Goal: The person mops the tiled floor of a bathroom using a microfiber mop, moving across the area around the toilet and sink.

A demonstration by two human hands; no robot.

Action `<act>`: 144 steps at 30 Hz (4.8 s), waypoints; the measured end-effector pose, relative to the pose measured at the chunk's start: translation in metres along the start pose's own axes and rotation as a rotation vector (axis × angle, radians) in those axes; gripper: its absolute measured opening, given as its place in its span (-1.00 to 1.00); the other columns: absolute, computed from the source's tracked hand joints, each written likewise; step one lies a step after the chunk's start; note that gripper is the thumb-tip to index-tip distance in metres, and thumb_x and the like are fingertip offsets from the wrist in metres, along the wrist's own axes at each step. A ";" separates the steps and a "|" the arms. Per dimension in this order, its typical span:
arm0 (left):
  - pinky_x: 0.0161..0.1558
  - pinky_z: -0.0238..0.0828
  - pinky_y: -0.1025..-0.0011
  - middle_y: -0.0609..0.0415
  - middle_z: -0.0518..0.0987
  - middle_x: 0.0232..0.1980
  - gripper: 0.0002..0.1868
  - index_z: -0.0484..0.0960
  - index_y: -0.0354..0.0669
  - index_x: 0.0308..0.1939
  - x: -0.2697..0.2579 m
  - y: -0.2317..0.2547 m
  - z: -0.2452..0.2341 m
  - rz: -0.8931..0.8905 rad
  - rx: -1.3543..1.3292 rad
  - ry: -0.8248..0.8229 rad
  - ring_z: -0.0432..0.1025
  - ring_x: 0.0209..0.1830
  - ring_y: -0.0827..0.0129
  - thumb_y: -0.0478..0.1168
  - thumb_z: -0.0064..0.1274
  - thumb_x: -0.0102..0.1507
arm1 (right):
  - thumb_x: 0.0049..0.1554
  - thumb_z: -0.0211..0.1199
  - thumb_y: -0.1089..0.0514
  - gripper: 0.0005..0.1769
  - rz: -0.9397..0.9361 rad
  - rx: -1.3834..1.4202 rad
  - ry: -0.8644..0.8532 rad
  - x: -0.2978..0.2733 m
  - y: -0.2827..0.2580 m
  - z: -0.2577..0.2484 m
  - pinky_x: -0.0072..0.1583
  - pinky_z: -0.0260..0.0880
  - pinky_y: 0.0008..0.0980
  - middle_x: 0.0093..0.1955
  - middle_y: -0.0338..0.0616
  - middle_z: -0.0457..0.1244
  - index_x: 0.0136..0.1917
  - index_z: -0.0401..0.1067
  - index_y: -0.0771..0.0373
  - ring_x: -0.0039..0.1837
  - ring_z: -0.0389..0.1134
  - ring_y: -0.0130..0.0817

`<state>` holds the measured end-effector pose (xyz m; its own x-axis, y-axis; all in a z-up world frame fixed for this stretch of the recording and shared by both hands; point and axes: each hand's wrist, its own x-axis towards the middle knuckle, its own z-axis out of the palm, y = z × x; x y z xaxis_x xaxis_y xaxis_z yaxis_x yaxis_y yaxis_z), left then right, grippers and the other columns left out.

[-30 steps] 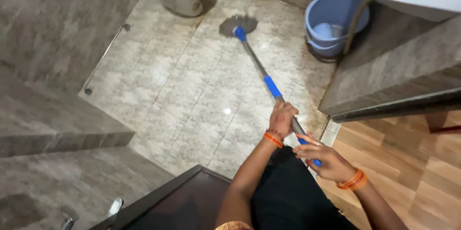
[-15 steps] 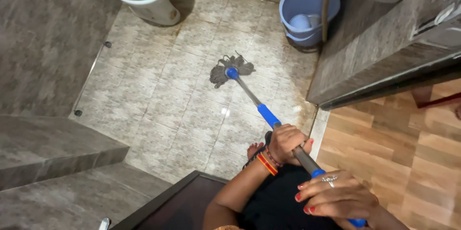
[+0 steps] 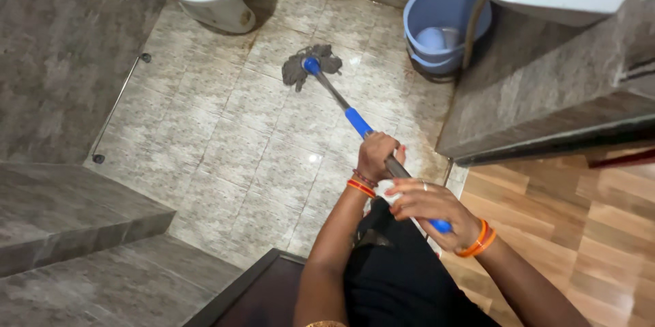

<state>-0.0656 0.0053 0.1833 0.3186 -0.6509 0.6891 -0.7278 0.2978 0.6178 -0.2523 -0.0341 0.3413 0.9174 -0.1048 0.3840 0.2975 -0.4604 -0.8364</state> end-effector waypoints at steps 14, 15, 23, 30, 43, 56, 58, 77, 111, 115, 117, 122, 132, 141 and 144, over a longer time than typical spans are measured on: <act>0.23 0.23 -0.04 -0.03 0.58 0.04 -0.56 0.64 -0.05 -0.14 -0.118 -0.141 0.038 -0.303 0.458 -0.352 0.33 0.40 -0.09 -0.41 0.26 -0.11 | -0.01 0.25 0.44 -0.45 0.254 -0.254 -0.229 -0.074 0.189 0.090 0.48 0.11 -0.07 0.53 0.11 0.11 0.26 0.44 0.19 0.63 -0.10 0.18; 0.25 0.21 -0.07 -0.04 0.59 0.00 -0.57 0.64 -0.07 -0.19 -0.121 -0.129 0.040 -0.298 0.442 -0.352 0.34 0.36 -0.10 -0.39 0.26 -0.14 | -0.01 0.29 0.42 -0.47 0.262 -0.237 -0.228 -0.082 0.176 0.085 0.47 0.12 -0.06 0.50 0.11 0.13 0.24 0.45 0.20 0.61 -0.06 0.19; 0.26 0.35 0.06 -0.10 0.56 -0.23 -0.84 0.62 -0.16 -0.27 -0.073 0.044 0.038 -0.188 0.116 -0.101 0.45 -0.02 -0.08 -0.20 0.26 0.18 | 0.09 0.24 0.33 -0.88 -0.018 -0.170 -0.039 -0.091 0.014 0.002 0.51 0.11 0.14 -0.02 -0.05 0.40 -0.07 0.52 0.29 0.36 0.38 0.13; -0.24 0.35 0.18 -0.03 0.54 -0.43 -0.91 0.61 -0.22 -0.34 -0.011 0.176 0.016 -0.023 -0.083 -0.008 0.46 -0.41 0.09 -0.28 0.19 0.21 | 0.26 0.08 0.08 -0.70 -0.271 0.035 -0.025 -0.085 -0.093 -0.048 0.30 0.55 0.13 -0.27 -0.13 0.30 -0.22 0.44 0.28 0.13 0.58 0.05; -0.44 0.25 0.21 0.03 0.39 -0.58 -0.76 0.44 -0.15 -0.56 0.007 0.124 0.024 0.109 -0.126 0.057 0.37 -0.59 0.13 -0.33 0.18 0.13 | 0.16 0.15 0.15 -0.79 -0.280 0.063 0.075 -0.060 -0.067 -0.041 0.06 0.63 -0.03 -0.29 -0.07 0.30 -0.23 0.43 0.33 -0.10 0.53 -0.07; -0.19 0.37 0.09 -0.08 0.48 -0.42 -0.85 0.49 -0.18 -0.45 -0.031 -0.058 0.006 -0.053 0.135 -0.020 0.43 -0.34 -0.02 -0.35 0.18 0.09 | 0.13 0.17 0.33 -0.92 -0.046 -0.202 0.028 0.006 0.053 0.027 0.35 0.37 -0.07 0.01 0.04 0.39 -0.09 0.46 0.30 0.25 0.43 0.04; 0.01 0.42 0.07 -0.08 0.53 -0.30 -0.86 0.54 -0.15 -0.37 -0.053 -0.092 0.007 -0.100 0.187 -0.064 0.46 -0.16 -0.03 -0.35 0.18 0.06 | 0.11 0.22 0.36 -0.83 0.063 -0.308 -0.078 0.002 0.082 0.039 0.50 0.23 -0.03 0.05 -0.06 0.38 0.00 0.49 0.25 0.38 0.38 -0.02; 0.01 0.40 0.08 -0.06 0.59 -0.24 -0.78 0.65 -0.19 -0.08 -0.058 0.111 0.020 -0.222 0.104 -0.056 0.45 -0.12 -0.01 -0.26 0.19 0.20 | 0.10 0.29 0.29 -0.96 -0.118 -0.215 -0.137 -0.084 -0.060 -0.026 0.46 0.18 0.20 -0.12 -0.15 0.42 -0.13 0.52 0.25 0.26 0.46 0.02; 0.29 0.31 0.01 -0.09 0.55 -0.17 -0.73 0.56 -0.15 -0.26 -0.074 -0.113 -0.003 -0.190 0.249 -0.151 0.45 0.07 -0.07 -0.36 0.19 -0.04 | -0.01 0.28 0.38 -0.73 0.003 -0.324 -0.173 0.015 0.102 0.058 0.41 0.21 -0.02 -0.04 -0.15 0.39 -0.04 0.54 0.15 0.38 0.33 -0.06; 0.39 0.23 0.04 -0.06 0.59 0.01 -0.60 0.58 -0.11 -0.12 -0.111 -0.136 0.035 -0.301 0.261 -0.167 0.33 0.41 -0.15 -0.35 0.19 -0.06 | -0.03 0.29 0.36 -0.76 0.087 -0.355 -0.127 -0.015 0.125 0.070 0.32 0.28 -0.11 -0.05 -0.13 0.40 -0.08 0.57 0.15 0.36 0.33 -0.08; 0.40 0.17 -0.02 -0.07 0.59 0.03 -0.63 0.58 -0.13 -0.12 -0.113 -0.125 0.046 -0.325 0.267 -0.137 0.31 0.44 -0.16 -0.30 0.23 -0.01 | -0.04 0.29 0.36 -0.75 0.080 -0.384 -0.079 -0.028 0.121 0.065 0.34 0.28 -0.11 -0.04 -0.13 0.41 -0.09 0.59 0.14 0.33 0.36 -0.11; 0.44 0.06 -0.12 -0.20 0.57 -0.11 -0.68 0.58 -0.25 -0.27 -0.088 -0.040 0.066 -0.282 0.257 -0.063 0.36 0.28 -0.21 -0.12 0.32 0.10 | -0.03 0.29 0.38 -0.76 0.011 -0.379 0.011 -0.059 0.069 0.027 0.41 0.24 -0.07 -0.02 -0.11 0.43 -0.08 0.58 0.17 0.27 0.42 -0.16; -0.29 0.40 0.16 -0.06 0.51 -0.43 -0.76 0.52 -0.18 -0.47 -0.005 0.172 0.070 -0.047 -0.132 -0.020 0.46 -0.39 0.02 -0.21 0.22 0.21 | -0.06 0.20 0.33 -0.81 -0.019 -0.269 0.143 -0.113 -0.110 -0.063 0.11 0.52 -0.21 -0.21 -0.09 0.42 -0.13 0.54 0.28 -0.07 0.52 -0.12; -0.48 0.28 0.26 0.04 0.40 -0.58 -0.71 0.40 -0.14 -0.57 0.013 0.192 0.074 0.070 -0.274 -0.090 0.39 -0.58 0.11 -0.24 0.18 0.16 | 0.34 0.10 0.03 -0.66 -0.248 -0.112 0.109 -0.117 -0.099 -0.073 0.08 0.64 -0.13 -0.25 -0.15 0.38 -0.11 0.49 0.31 -0.16 0.54 -0.24; -0.43 0.28 0.21 0.03 0.38 -0.60 -0.72 0.39 -0.14 -0.58 0.020 0.166 0.079 0.080 -0.284 -0.055 0.37 -0.60 0.10 -0.26 0.17 0.14 | 0.32 0.06 0.05 -0.69 -0.188 -0.123 0.105 -0.103 -0.087 -0.072 0.06 0.62 -0.17 -0.24 -0.15 0.38 -0.12 0.47 0.27 -0.14 0.53 -0.22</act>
<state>-0.2281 -0.0136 0.2702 0.2275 -0.6520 0.7233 -0.5481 0.5282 0.6486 -0.3914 -0.0468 0.4026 0.8144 -0.0954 0.5724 0.4202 -0.5833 -0.6951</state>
